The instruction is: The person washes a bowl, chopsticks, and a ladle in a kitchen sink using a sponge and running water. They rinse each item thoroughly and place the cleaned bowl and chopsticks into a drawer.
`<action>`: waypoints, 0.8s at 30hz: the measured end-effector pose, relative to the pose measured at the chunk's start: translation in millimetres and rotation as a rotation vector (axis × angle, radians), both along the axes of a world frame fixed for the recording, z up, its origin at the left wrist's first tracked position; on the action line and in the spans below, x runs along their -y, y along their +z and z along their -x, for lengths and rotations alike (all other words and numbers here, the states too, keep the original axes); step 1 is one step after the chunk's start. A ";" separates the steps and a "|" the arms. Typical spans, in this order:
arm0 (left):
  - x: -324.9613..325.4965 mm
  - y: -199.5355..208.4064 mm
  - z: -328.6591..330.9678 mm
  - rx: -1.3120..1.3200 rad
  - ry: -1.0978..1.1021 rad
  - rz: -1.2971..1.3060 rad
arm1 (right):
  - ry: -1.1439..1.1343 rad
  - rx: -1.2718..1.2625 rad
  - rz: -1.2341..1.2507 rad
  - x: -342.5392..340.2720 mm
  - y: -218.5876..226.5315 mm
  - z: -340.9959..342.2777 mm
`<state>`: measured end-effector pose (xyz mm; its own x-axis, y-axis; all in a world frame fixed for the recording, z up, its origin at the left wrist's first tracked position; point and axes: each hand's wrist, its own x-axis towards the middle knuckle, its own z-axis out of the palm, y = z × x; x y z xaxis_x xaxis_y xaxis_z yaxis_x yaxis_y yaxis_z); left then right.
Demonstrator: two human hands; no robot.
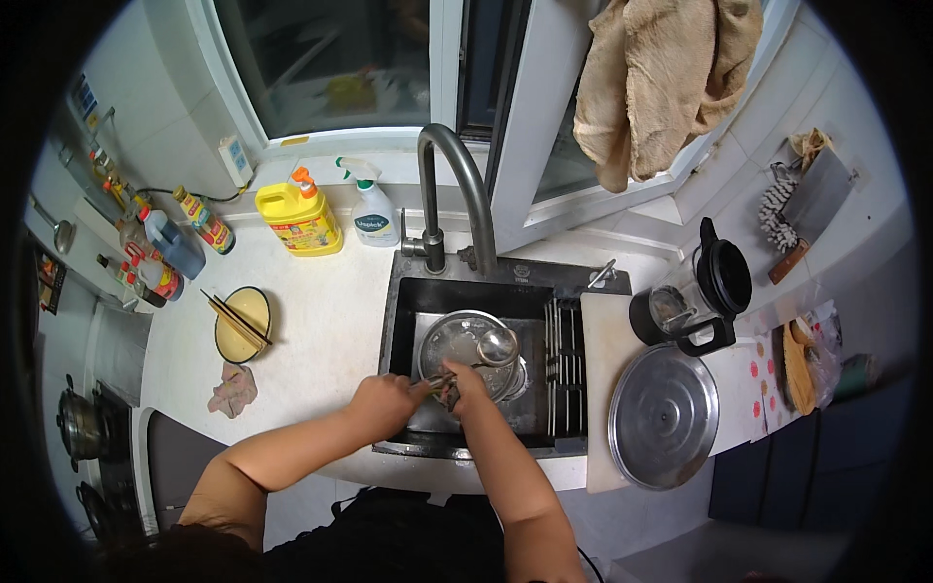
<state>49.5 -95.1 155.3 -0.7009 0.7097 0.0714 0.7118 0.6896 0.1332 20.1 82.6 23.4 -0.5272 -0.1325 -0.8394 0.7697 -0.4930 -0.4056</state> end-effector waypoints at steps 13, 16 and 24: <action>11.5 -38.2 245.4 -0.297 0.314 0.479 | -0.536 0.140 0.277 -47.4 -10.1 35.9; 6.7 -38.9 248.0 -0.261 0.345 0.603 | -0.629 0.241 0.391 -57.0 -25.5 46.8; -17.8 -26.9 202.3 0.182 0.461 -0.221 | -0.625 0.232 0.309 -38.2 -15.8 50.5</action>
<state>-152.9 -77.2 128.4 -0.9510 0.3075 0.0323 0.2939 0.8666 0.4033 -30.4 120.8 7.7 -0.3947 -0.1138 -0.9117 0.3570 -0.9333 -0.0380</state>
